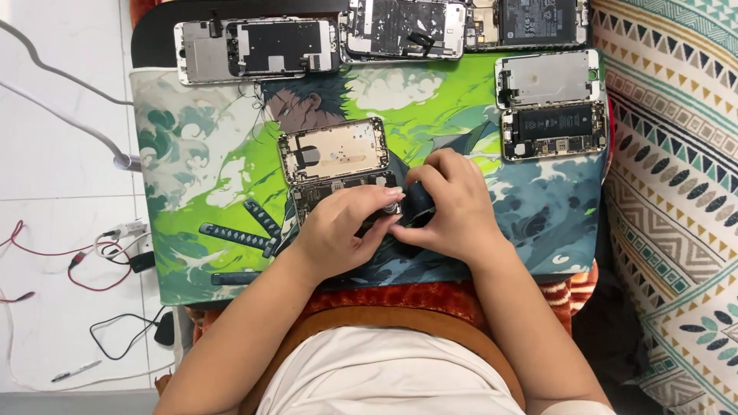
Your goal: Repairing internal components of a mobile phone using a small tool and hands
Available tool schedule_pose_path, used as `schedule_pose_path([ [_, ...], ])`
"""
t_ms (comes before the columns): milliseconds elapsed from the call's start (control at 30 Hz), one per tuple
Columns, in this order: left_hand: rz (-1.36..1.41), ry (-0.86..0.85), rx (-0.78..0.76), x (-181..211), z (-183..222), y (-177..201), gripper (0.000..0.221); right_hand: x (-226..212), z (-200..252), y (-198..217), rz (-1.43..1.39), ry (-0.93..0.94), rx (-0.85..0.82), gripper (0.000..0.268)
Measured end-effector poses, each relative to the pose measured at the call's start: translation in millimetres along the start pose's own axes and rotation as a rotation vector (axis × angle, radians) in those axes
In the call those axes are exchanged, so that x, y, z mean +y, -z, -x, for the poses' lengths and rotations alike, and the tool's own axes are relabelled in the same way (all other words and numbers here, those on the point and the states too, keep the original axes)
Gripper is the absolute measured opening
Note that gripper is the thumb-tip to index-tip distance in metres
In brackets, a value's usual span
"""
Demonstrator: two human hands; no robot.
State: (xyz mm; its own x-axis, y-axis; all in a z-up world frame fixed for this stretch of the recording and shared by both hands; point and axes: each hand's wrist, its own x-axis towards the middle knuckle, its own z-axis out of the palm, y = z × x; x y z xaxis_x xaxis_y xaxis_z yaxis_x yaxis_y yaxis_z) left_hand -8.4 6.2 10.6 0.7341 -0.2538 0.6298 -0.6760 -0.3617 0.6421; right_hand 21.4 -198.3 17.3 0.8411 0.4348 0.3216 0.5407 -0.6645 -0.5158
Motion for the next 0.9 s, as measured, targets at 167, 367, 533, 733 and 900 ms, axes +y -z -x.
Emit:
schedule_pose_path([
  [167, 0.0, 0.005, -0.021, 0, 0, 0, 0.045, -1, 0, 0, 0.009, -0.009, -0.011, 0.054],
  [367, -0.019, -0.008, -0.03, -1, 1, -1, 0.041, 2, 0, -2, 0.016, -0.006, -0.012, 0.049],
  [533, -0.043, -0.038, -0.024, 0, 0, -3, 0.036, 1, 0, -3, 0.037, 0.01, 0.001, 0.045],
  [733, 0.096, -0.107, 0.018, 2, -8, -3, 0.031, 0, 0, -5, 0.076, 0.043, 0.055, 0.044],
  [900, 0.114, -0.106, 0.156, 4, -9, -2, 0.008, 2, 2, -7, 0.058, 0.043, 0.053, 0.047],
])
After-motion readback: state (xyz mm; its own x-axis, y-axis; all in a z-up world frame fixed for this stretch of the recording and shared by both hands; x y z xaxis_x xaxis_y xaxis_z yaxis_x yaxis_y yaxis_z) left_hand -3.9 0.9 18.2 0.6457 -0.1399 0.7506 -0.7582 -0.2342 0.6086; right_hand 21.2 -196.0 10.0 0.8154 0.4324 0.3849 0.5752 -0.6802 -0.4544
